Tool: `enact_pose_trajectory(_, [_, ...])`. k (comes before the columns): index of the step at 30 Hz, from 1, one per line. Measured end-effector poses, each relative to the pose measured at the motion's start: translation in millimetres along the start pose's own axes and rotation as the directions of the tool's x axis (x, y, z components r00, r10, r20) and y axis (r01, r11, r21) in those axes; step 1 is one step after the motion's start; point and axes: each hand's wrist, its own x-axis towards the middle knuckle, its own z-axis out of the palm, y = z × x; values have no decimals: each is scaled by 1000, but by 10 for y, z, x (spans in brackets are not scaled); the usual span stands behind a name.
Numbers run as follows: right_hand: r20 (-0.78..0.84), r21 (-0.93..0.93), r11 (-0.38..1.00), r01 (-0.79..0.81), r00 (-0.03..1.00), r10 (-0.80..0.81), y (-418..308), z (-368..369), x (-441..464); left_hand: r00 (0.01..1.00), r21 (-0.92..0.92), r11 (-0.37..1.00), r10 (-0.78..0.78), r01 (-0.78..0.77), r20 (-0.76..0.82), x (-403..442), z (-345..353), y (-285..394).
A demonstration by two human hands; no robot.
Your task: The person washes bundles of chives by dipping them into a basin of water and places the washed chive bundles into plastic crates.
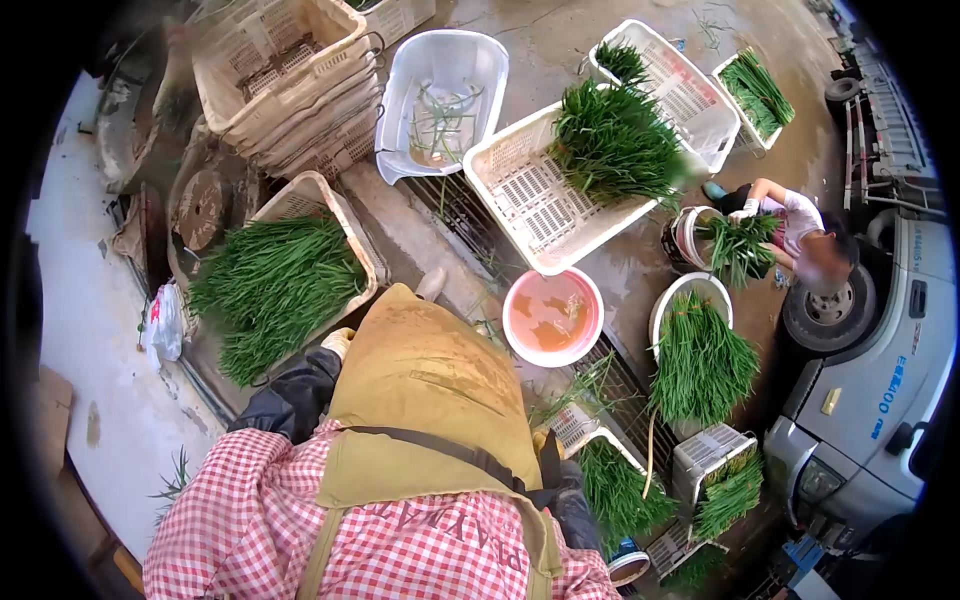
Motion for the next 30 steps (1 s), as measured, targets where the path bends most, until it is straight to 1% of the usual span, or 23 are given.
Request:
enact_pose_trajectory(2, [16,-50,998,-49,999,50,-100,-64,-81,998,95,994,-51,54,-34,-112,4,48])
enact_pose_trajectory(3, [23,-74,995,-60,998,62,-216,-64,-94,996,61,995,-71,74,-50,-130,34,-12])
enact_pose_trajectory(4, [28,-91,994,-65,997,68,-352,-48,-102,999,-39,999,-36,35,-7,-56,55,-147])
enact_pose_trajectory(6, [37,-122,991,-57,997,62,-623,22,-87,988,51,994,-93,99,-124,-65,63,-220])
enact_pose_trajectory(8, [50,-155,987,-38,998,46,-863,103,-76,951,227,958,-104,174,-292,66,-46,-230])
enact_pose_trajectory(9, [59,-177,984,-27,998,38,-970,154,-79,912,129,979,-94,157,-399,175,-112,-279])
enact_pose_trajectory(10, [79,-207,978,-9,997,26,-1070,198,-69,813,184,979,38,86,-580,215,-218,-199])
enact_pose_trajectory(11, [98,-235,972,15,995,9,-1159,269,-90,743,177,982,69,67,-666,347,-339,-163])
enact_pose_trajectory(12, [97,-237,972,9,995,15,-1208,331,-105,630,180,984,148,-12,-762,541,-454,-177])
enact_pose_trajectory(13, [109,-251,968,18,994,10,-1277,414,-133,566,186,982,175,-39,-806,664,-601,-94])
enact_pose_trajectory(14, [-5,-120,989,-86,996,86,-1325,504,-170,557,180,983,175,-45,-812,893,-730,-111])
enact_pose_trajectory(16, [41,-132,976,-171,983,177,-1413,611,-230,639,237,963,104,126,-762,1222,-1062,39])
enact_pose_trajectory(18, [-26,-200,942,-270,962,271,-1452,808,-293,623,302,945,163,123,-765,1697,-1299,-62])
enact_pose_trajectory(19, [12,-212,934,-288,955,298,-1389,786,-267,679,364,917,162,165,-716,1877,-1441,-61])
enact_pose_trajectory(20, [49,-226,923,-311,943,330,-1332,745,-247,784,406,877,57,257,-619,2153,-1550,-191])
enact_pose_trajectory(21, [-20,-218,915,-339,939,343,-1318,846,-258,828,423,829,-80,365,-556,2283,-1617,-158])
enact_pose_trajectory(22, [-89,-204,907,-368,930,357,-1276,938,-286,846,455,763,-219,459,-486,2356,-1724,-59])
enact_pose_trajectory(23, [-18,-179,910,-374,926,377,-1182,857,-294,839,494,680,-407,542,-361,2513,-1807,-92])
enact_pose_trajectory(24, [-32,-176,898,-404,914,405,-1192,937,-296,807,530,614,-507,585,-304,2624,-1821,-146])
enact_pose_trajectory(26, [-256,-313,763,-565,824,505,-1216,1076,-377,801,620,521,-488,587,-347,2694,-1708,-286])
enact_pose_trajectory(27, [-161,-125,806,-578,814,559,-1079,969,-371,802,638,507,-495,579,-334,2788,-1650,-402])
enact_pose_trajectory(28, [-166,-109,797,-594,801,574,-902,846,-310,813,662,500,-490,558,-315,2884,-1603,-525])
enact_pose_trajectory(30, [-116,75,703,-708,694,711,-622,693,-267,826,700,482,-487,526,-285,3021,-1575,-737])
